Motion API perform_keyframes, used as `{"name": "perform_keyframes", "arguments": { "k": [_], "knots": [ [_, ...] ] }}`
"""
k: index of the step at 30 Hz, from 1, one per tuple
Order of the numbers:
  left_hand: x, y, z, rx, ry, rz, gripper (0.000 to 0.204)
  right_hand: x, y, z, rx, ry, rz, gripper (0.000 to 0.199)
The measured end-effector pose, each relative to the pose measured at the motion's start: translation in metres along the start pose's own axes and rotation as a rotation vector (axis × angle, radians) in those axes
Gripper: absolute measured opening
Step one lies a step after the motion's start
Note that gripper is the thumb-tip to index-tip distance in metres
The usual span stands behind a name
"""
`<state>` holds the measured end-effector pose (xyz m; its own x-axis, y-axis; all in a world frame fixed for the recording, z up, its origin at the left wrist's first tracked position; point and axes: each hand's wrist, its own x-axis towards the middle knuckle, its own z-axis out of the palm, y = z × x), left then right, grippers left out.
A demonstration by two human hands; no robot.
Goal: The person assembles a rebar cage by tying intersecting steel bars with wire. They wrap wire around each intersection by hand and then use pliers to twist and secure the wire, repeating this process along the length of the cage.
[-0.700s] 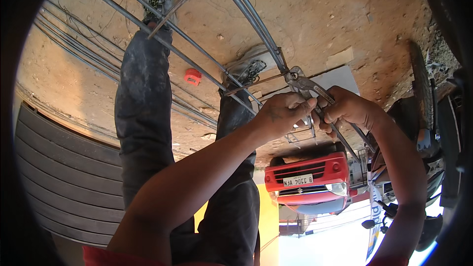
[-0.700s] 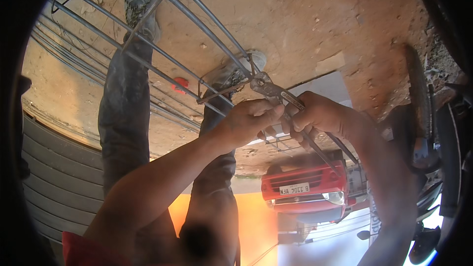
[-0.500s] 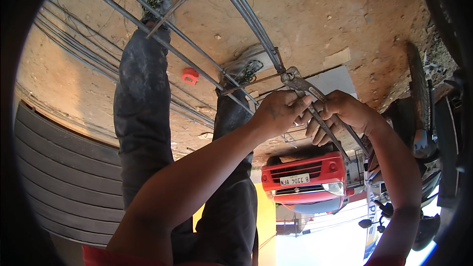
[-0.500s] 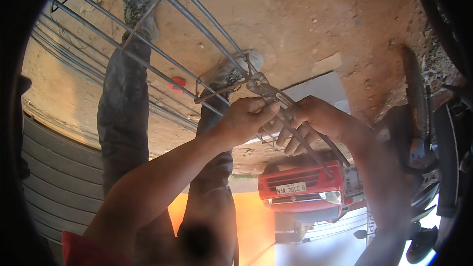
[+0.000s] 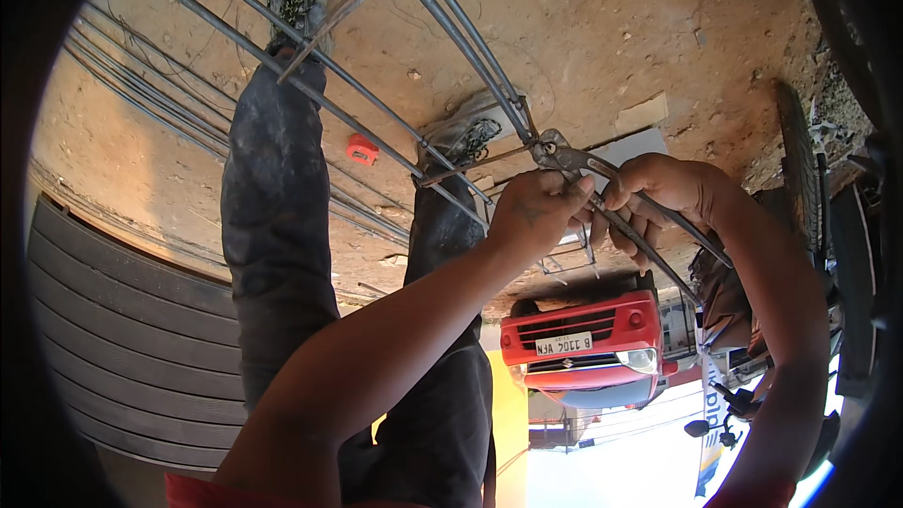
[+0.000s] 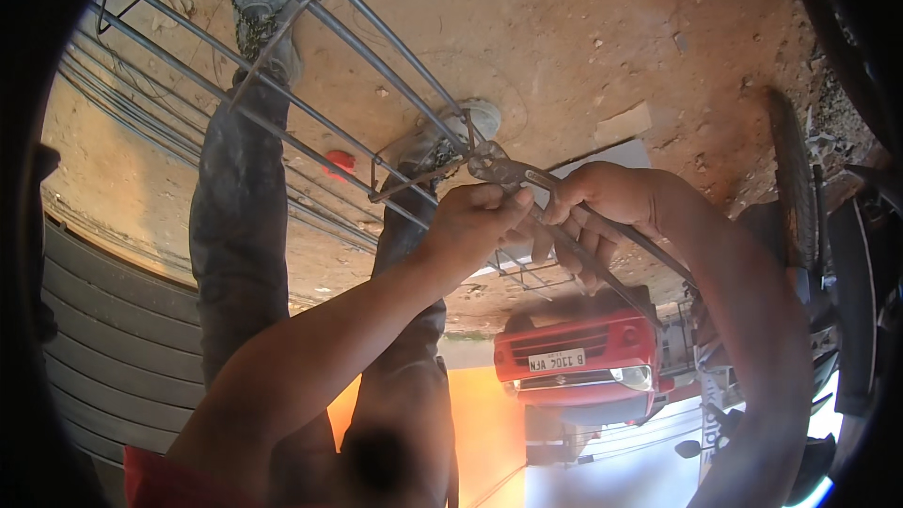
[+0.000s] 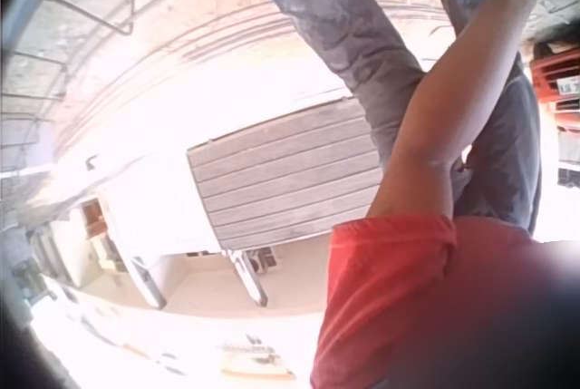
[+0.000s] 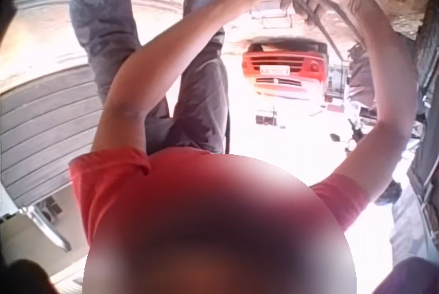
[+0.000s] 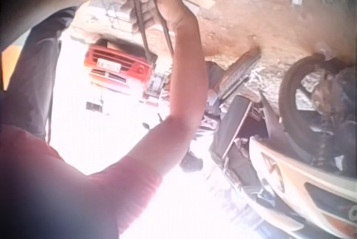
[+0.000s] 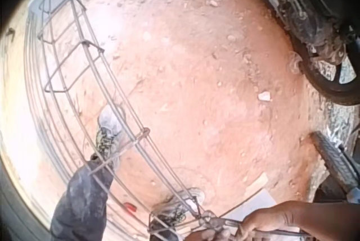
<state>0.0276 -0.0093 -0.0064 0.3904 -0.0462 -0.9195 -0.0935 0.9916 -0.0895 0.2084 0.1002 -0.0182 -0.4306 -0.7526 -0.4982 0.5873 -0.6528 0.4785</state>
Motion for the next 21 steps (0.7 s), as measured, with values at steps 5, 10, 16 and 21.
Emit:
{"name": "perform_keyframes", "arguments": {
  "k": [5,10,16,21],
  "knots": [
    [-0.014,-0.007,-0.009,0.063,0.003,0.057,0.025,0.021,0.035,0.052,0.474,-0.014,-0.210,0.021],
    [-0.034,-0.003,-0.028,-0.164,-0.082,0.029,0.017,0.051,0.041,0.115,0.809,0.081,-0.390,0.015],
    [-0.032,0.014,-0.049,-0.007,-0.169,-0.095,0.042,0.105,0.041,0.159,0.928,0.251,-0.656,0.020],
    [-0.014,0.023,-0.067,0.250,-0.167,0.071,0.025,0.178,0.031,0.179,0.910,0.588,-1.002,0.015]
  ]
}}
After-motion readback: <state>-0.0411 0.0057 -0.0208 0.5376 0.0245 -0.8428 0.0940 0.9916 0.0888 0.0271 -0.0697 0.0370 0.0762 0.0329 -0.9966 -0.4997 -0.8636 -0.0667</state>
